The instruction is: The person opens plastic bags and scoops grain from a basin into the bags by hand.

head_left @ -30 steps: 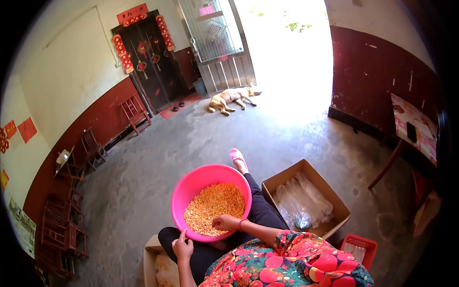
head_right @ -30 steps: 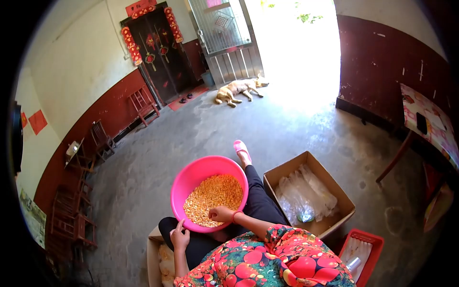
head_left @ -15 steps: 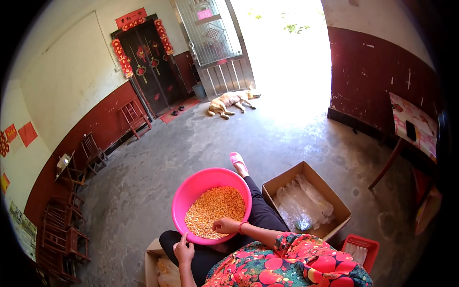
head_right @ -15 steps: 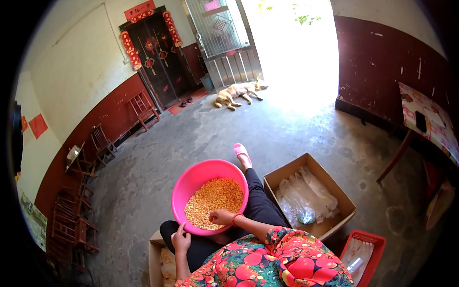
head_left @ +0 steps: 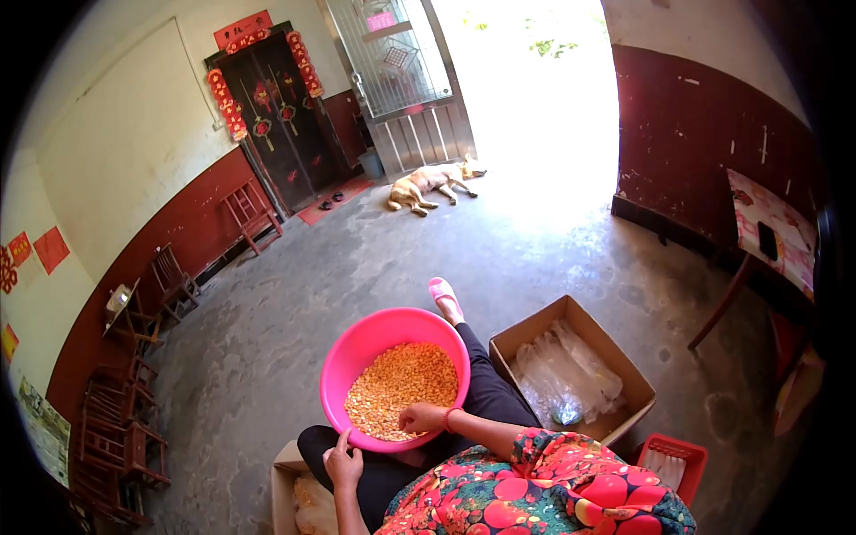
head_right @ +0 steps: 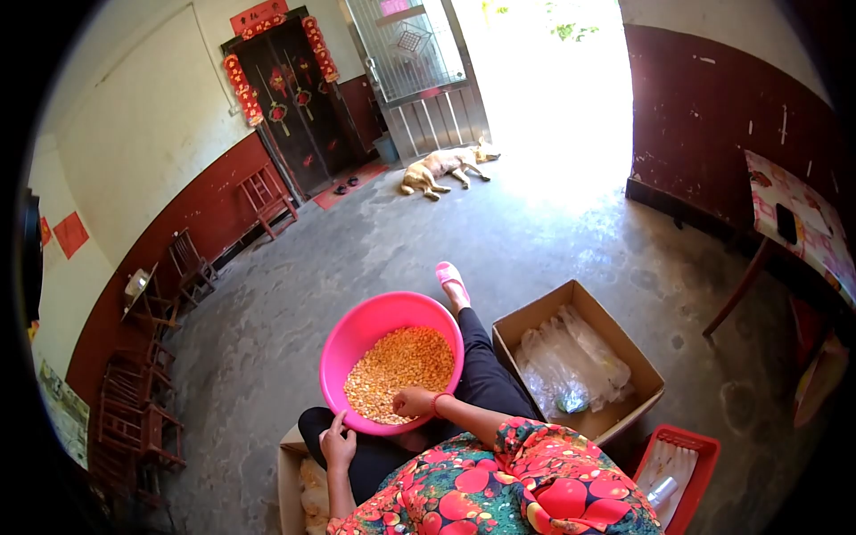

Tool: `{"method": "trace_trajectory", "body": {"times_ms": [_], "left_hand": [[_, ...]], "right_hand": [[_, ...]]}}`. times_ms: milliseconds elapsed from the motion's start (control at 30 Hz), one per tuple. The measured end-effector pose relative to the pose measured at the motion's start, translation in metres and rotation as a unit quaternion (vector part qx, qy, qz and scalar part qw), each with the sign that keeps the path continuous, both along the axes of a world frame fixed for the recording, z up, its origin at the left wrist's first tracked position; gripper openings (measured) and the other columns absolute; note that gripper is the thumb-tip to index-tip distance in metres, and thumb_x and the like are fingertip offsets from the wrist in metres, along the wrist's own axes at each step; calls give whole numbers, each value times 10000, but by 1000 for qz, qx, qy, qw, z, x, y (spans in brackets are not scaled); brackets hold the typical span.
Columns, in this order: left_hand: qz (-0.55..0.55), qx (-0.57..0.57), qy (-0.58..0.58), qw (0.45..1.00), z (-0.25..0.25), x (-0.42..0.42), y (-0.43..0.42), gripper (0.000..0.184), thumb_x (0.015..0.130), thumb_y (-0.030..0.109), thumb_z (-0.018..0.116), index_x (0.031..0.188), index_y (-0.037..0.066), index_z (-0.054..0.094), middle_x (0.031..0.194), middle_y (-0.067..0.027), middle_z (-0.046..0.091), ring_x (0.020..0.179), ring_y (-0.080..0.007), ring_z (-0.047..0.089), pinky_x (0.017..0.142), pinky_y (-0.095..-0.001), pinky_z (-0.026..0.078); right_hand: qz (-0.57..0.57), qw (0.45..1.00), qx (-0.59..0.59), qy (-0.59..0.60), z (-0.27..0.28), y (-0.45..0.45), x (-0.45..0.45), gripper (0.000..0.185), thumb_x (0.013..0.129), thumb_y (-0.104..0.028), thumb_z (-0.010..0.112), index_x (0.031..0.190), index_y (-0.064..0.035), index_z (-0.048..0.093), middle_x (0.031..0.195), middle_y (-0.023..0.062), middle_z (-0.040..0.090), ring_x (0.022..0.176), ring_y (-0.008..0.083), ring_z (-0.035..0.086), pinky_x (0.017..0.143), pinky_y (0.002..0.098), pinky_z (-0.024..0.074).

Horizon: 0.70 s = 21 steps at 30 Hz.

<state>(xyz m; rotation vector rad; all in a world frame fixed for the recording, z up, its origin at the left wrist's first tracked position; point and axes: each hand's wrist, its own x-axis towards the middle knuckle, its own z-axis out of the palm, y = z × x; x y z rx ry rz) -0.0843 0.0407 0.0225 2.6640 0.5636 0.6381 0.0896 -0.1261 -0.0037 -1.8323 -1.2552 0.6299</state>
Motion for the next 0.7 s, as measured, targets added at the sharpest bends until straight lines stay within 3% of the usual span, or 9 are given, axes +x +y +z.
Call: {"method": "trace_trajectory", "body": {"times_ms": [67,200,267,400,467,500,567,633,700], "left_hand": [[0,0,1,1000,1,0,0,418,631,121,543,1048,142,529,662,-64,583,627,-216,550,731,-329,379],[-4,-3,1,1000,2,1,0,415,633,121,541,1048,134,529,666,-69,581,633,-222,549,731,-332,380],[-4,-3,-1,1000,0,1,0,412,635,121,541,1046,132,529,667,-71,580,635,-223,548,731,-332,381],[0,-2,0,1000,1,0,-1,408,637,122,540,1044,135,530,667,-70,578,638,-222,548,732,-330,381],[3,-5,3,1000,2,0,-1,407,637,122,541,1043,137,531,666,-69,577,639,-220,548,734,-329,380],[2,-7,5,1000,2,0,-1,405,636,124,542,1041,139,533,668,-67,580,639,-219,549,732,-329,382],[4,-9,9,1000,2,2,-1,404,635,126,544,1039,141,535,670,-66,582,638,-218,550,731,-329,383],[5,-6,2,1000,2,1,-1,403,634,130,548,1036,144,538,674,-64,587,638,-218,552,724,-329,387],[4,-12,-5,1000,-5,1,3,406,631,130,550,1036,151,539,672,-63,588,636,-218,552,719,-329,390]], "right_hand": [[105,987,-102,-68,-5,6,0,237,698,-216,504,849,-65,606,784,107,598,734,225,565,668,331,434],[133,975,-129,-120,-14,16,0,286,668,-231,453,807,-51,627,819,155,594,756,284,564,708,371,425],[183,954,-157,-178,-16,18,2,309,716,-273,437,858,-62,612,821,152,591,790,288,552,722,377,414],[227,928,-215,-204,-39,35,12,325,715,-286,431,854,-52,609,846,186,578,860,303,533,741,387,409],[218,923,-259,-182,-40,37,14,363,691,-274,471,960,-48,565,997,203,523,935,336,495,781,410,400],[219,923,-258,-180,-40,35,13,363,691,-274,471,960,-48,565,997,203,523,935,336,495,781,410,400],[-41,958,-185,-216,-40,25,12,363,652,-199,500,973,-35,545,1021,196,500,931,341,501,761,421,426],[-147,941,-183,-245,-37,26,19,406,628,-178,528,1016,-61,500,1057,189,452,943,373,479,771,446,422],[-201,945,-99,-239,-32,21,18,387,625,-179,529,992,-56,502,1007,192,473,912,355,498,754,422,432]]}}
